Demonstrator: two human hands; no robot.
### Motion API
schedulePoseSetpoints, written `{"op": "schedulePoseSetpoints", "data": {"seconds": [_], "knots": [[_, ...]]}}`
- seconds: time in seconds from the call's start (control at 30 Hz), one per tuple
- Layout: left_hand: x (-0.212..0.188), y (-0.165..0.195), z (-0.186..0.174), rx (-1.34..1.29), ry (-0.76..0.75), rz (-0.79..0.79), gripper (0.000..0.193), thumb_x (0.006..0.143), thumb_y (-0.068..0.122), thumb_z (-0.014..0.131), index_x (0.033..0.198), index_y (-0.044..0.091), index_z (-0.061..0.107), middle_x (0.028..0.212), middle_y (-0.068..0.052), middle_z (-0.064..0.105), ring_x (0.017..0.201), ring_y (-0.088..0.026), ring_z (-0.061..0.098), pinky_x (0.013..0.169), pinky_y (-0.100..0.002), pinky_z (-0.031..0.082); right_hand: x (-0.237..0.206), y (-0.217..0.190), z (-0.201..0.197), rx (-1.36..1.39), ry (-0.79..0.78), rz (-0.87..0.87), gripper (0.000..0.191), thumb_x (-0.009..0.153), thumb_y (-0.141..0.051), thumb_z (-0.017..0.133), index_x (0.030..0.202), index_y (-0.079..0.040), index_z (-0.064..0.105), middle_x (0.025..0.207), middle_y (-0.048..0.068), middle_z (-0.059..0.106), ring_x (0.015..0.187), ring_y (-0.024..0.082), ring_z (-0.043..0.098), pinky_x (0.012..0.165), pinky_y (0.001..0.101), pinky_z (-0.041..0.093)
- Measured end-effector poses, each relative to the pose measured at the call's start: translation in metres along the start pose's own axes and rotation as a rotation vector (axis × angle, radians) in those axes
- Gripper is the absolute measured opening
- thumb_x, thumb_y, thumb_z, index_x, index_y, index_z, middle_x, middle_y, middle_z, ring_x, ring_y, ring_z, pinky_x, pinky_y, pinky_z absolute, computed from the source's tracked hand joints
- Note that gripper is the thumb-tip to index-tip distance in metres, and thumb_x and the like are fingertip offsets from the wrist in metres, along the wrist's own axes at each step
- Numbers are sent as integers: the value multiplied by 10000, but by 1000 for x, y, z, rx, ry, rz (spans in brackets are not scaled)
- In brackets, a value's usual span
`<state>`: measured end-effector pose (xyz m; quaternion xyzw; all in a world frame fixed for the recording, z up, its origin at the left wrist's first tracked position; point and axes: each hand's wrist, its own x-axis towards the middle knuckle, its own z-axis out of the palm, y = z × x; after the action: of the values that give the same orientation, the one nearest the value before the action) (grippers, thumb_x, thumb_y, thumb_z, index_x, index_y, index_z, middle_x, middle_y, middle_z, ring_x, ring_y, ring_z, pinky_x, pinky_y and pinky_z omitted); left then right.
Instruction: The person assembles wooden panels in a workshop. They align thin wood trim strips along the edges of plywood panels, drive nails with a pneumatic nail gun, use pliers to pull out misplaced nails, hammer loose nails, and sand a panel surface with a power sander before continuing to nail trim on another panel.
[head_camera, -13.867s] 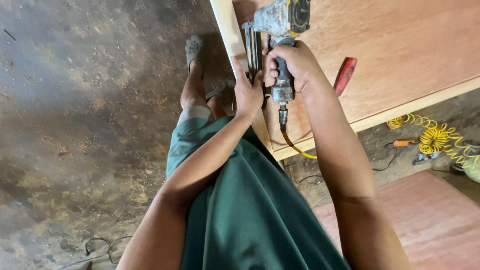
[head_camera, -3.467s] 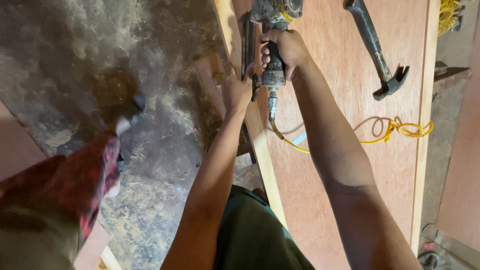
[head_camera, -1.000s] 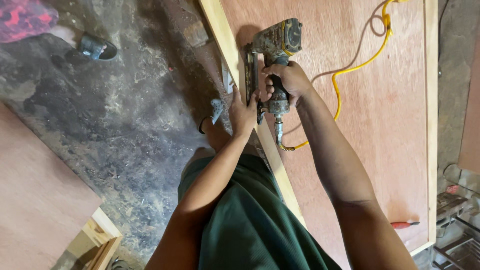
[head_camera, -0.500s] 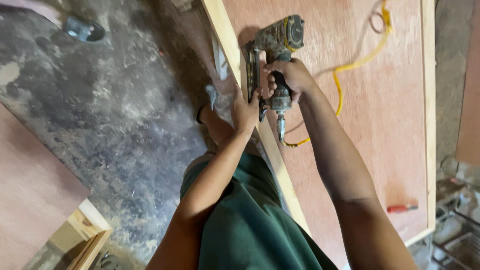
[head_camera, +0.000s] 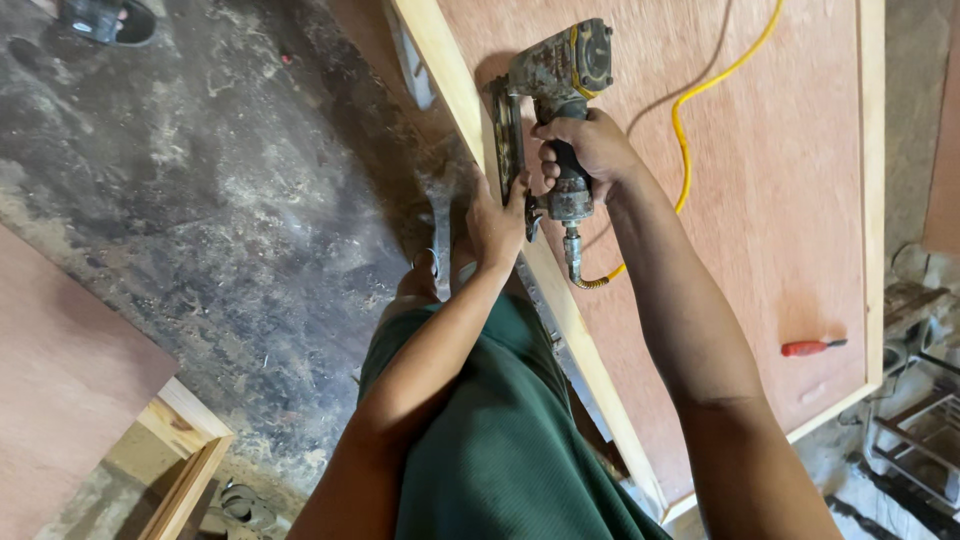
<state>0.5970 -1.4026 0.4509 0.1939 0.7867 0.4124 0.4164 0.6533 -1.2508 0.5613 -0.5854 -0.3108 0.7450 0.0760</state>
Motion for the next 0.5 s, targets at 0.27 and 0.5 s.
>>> {"op": "schedulePoseSetpoints", "data": {"seconds": [0.27, 0.5], "knots": [[-51, -16, 16, -30, 13, 19, 874, 916, 492, 708, 1479, -112, 419, 1131, -362, 680, 1107, -478, 666, 912, -480, 528, -35, 39, -26, -20, 20, 7, 150, 885, -68, 629, 971, 55, 628, 670, 92, 568, 498, 203, 557, 470, 379, 525], [-100, -40, 34, -9, -6, 15, 857, 919, 445, 717, 1478, -127, 409, 1238, -381, 633, 1193, -477, 626, 987, -469, 501, -59, 80, -59, 39, -12, 33, 139, 884, -59, 634, 977, 43, 626, 666, 85, 564, 517, 188, 554, 469, 364, 518]]}}
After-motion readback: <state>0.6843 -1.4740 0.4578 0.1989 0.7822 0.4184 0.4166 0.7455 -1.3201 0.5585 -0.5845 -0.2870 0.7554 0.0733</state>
